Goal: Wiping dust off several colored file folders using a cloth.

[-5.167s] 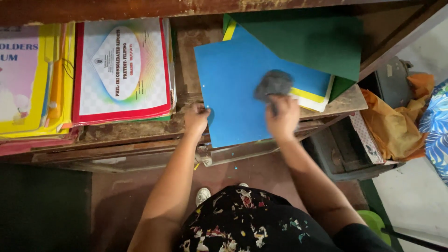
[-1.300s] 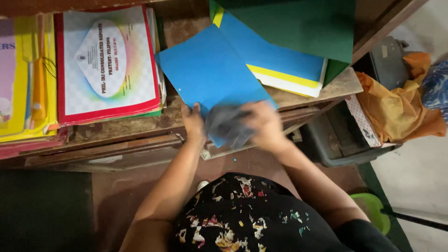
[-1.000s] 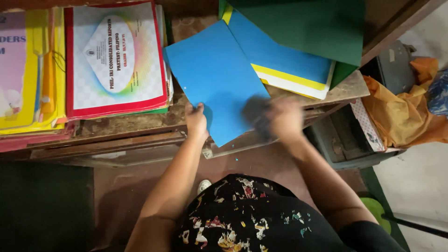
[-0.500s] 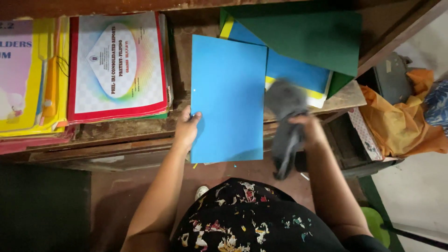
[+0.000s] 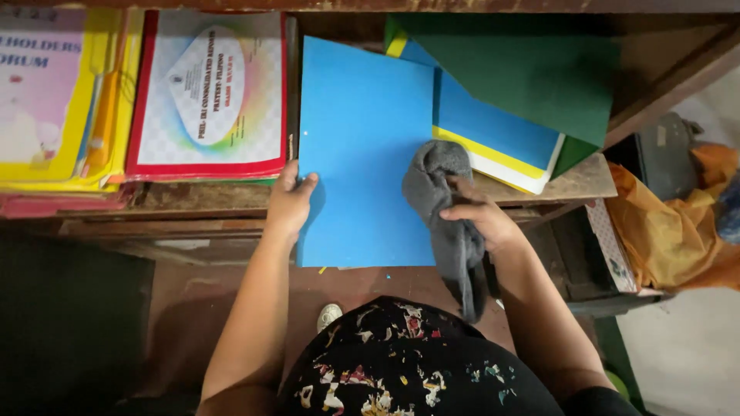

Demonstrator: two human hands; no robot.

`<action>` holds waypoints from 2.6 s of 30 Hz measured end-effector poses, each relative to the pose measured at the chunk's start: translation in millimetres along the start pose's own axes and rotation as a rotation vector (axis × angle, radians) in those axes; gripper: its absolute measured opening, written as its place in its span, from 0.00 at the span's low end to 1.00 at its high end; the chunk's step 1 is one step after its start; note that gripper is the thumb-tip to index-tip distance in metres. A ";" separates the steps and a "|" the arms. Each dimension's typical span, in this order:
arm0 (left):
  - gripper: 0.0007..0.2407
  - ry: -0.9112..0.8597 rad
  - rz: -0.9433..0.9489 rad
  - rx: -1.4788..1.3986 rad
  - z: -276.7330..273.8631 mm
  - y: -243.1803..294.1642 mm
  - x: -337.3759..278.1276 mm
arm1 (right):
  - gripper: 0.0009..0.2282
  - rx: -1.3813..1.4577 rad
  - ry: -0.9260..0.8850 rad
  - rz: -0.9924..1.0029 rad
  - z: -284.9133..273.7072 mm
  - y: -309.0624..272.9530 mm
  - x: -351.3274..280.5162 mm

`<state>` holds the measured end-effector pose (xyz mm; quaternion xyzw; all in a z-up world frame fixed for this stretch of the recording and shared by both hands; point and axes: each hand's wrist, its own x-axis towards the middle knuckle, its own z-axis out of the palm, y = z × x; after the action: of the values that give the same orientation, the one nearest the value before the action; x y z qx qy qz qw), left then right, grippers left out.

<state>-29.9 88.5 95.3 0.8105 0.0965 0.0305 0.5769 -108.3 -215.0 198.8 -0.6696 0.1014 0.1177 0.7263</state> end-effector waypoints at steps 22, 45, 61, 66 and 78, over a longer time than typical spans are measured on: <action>0.23 0.479 0.368 0.438 -54.3 50.9 -60.9 | 0.39 -0.648 -0.068 -0.414 65.6 16.2 43.9; 0.08 0.582 0.352 0.469 -400.6 13.3 67.2 | 0.37 -0.676 -0.216 -0.414 419.3 -4.6 110.3; 0.13 0.499 0.390 0.572 -492.7 -40.2 181.5 | 0.39 -0.802 -0.308 -0.408 534.8 -17.9 193.8; 0.19 0.473 0.329 0.916 -471.0 -43.8 185.4 | 0.39 -1.026 -0.253 -0.423 556.3 -1.5 207.7; 0.27 0.478 0.072 1.149 -442.4 -55.7 190.4 | 0.15 -0.704 -0.203 -1.074 522.6 39.2 211.9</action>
<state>78.7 553.8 178.2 0.9649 0.1965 0.1737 0.0099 75.9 316.1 140.3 -0.8106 -0.3613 -0.1727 0.4274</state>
